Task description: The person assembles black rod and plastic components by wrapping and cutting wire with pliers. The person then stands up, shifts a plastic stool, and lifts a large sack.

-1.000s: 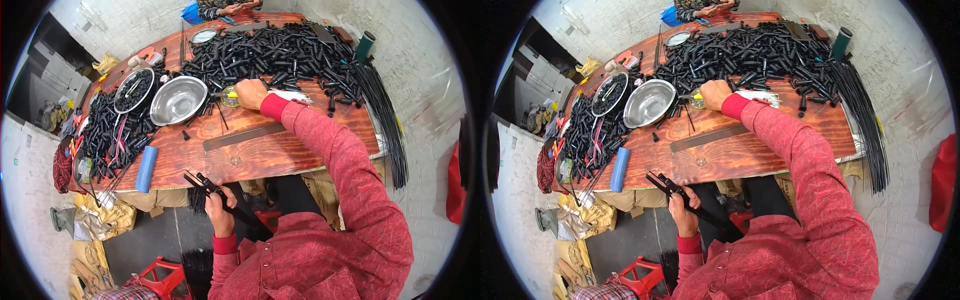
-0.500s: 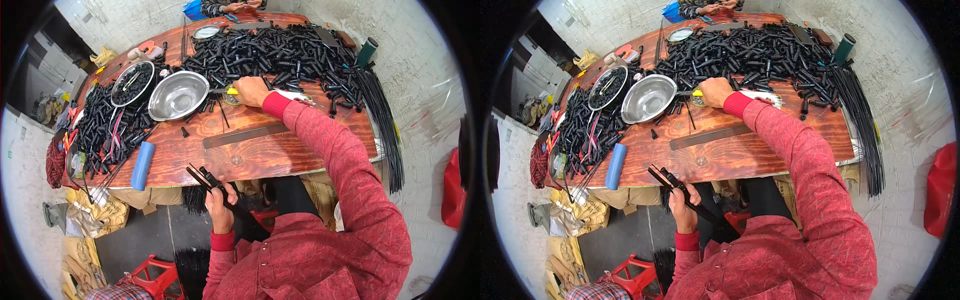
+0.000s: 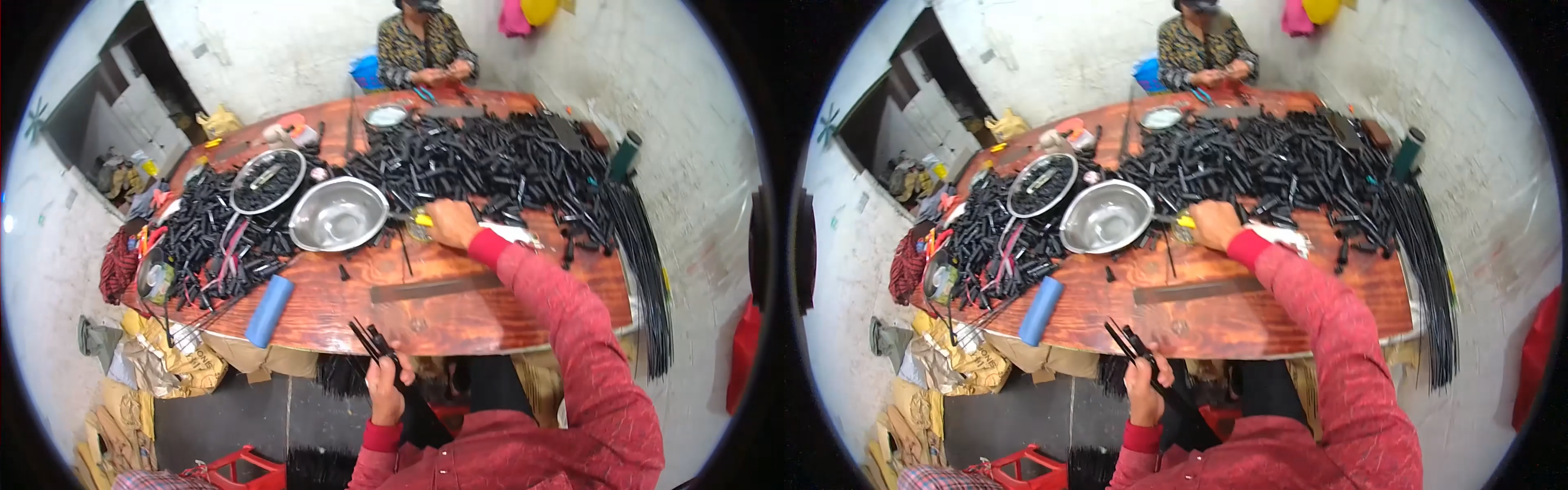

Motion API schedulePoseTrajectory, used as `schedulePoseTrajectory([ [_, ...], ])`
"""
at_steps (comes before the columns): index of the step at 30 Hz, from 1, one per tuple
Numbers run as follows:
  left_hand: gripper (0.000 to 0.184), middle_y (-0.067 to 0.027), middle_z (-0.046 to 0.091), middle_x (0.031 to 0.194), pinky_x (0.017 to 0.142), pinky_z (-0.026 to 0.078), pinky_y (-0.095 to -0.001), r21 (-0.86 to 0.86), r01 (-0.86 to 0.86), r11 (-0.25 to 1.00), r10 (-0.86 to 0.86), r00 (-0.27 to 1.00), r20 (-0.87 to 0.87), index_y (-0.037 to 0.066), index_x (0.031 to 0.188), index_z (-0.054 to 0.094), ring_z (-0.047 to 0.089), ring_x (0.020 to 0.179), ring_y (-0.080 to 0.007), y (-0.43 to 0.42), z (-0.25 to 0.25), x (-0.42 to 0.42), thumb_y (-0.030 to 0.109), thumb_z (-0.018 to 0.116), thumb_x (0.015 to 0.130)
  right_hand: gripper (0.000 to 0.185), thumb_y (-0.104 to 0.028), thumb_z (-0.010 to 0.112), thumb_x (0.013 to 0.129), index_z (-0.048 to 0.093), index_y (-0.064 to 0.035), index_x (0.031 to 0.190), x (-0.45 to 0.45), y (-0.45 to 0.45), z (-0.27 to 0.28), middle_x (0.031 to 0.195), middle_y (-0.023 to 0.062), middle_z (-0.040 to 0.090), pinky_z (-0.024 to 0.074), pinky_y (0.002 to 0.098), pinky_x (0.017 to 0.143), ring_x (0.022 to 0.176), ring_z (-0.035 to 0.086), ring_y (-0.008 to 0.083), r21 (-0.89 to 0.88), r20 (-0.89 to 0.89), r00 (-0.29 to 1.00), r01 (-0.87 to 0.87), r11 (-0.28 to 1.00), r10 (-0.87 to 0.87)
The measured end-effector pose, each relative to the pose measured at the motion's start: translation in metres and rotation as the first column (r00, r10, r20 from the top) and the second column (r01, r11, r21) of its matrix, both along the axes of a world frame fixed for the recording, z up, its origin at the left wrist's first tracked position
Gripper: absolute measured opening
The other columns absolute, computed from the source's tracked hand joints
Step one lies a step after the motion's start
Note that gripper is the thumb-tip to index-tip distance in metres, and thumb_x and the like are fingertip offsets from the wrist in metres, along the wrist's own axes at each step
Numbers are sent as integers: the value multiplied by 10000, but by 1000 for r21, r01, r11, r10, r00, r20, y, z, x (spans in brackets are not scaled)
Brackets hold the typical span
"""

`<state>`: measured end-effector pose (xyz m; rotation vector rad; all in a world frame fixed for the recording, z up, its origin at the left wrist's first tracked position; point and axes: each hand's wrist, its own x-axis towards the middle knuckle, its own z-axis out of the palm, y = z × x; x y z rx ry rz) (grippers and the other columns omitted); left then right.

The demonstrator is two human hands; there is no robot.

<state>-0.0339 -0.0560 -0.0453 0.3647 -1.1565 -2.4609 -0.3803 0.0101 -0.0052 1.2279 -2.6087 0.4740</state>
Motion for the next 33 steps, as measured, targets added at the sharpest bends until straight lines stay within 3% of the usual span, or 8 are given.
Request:
schedulePoseTrajectory([
  [12,338,-42,540,802,581,392,-261,-25,1,1000,-1,1000,21,-7,1261,489,469,658,-109,4,4,3,250,447,1046,162,-137,624,746,674,-45,869,7,9,2,848,194,687,525,489,675,771,675,385,-93,-27,999,25,995,-28],
  [20,330,-22,504,784,554,378,-247,-46,32,998,-29,997,69,37,1195,502,444,632,-103,19,16,2,325,495,1034,256,-277,681,853,686,-34,934,46,30,32,808,147,703,512,428,672,727,674,322,-313,235,972,63,948,13],
  [22,265,-2,487,748,536,379,-246,-119,21,993,-11,997,80,64,1134,505,438,589,-97,30,31,2,308,479,1035,310,-301,707,870,671,-3,947,55,42,14,742,34,648,492,350,627,658,611,175,-509,416,873,-10,861,256],
  [24,269,-8,461,673,516,372,-258,-236,22,972,-13,999,44,82,928,467,433,566,-97,38,47,1,320,427,1048,291,-319,685,849,663,-30,873,107,67,47,712,74,649,465,352,595,634,593,155,-430,642,714,32,902,280],
  [25,198,-10,497,745,543,419,-242,-205,75,976,-79,997,-10,73,1153,484,445,580,-80,37,38,4,230,430,1043,290,-314,690,854,649,-27,850,139,80,68,698,41,625,454,326,580,627,561,126,-489,653,669,14,872,355],
  [28,154,-9,487,764,561,399,-235,-190,84,978,-87,996,-7,53,1085,482,446,614,-79,48,36,13,192,437,1037,267,-281,682,885,627,-22,847,201,116,67,711,-1,612,425,258,550,618,534,75,-451,826,408,66,890,388],
  [29,173,-13,488,778,571,390,-232,-149,107,983,-114,993,-39,38,1114,489,446,634,-82,55,40,19,187,447,1037,250,-269,678,914,630,-25,943,216,126,59,757,-11,585,390,201,530,597,491,45,-502,856,208,119,857,473],
  [33,403,-18,495,815,593,371,-226,-199,173,965,-209,962,-176,-3,1355,453,439,669,-86,69,50,28,226,520,1029,256,-281,649,936,624,-28,910,256,152,64,725,1,588,383,199,519,576,494,50,-503,864,126,164,849,488],
])
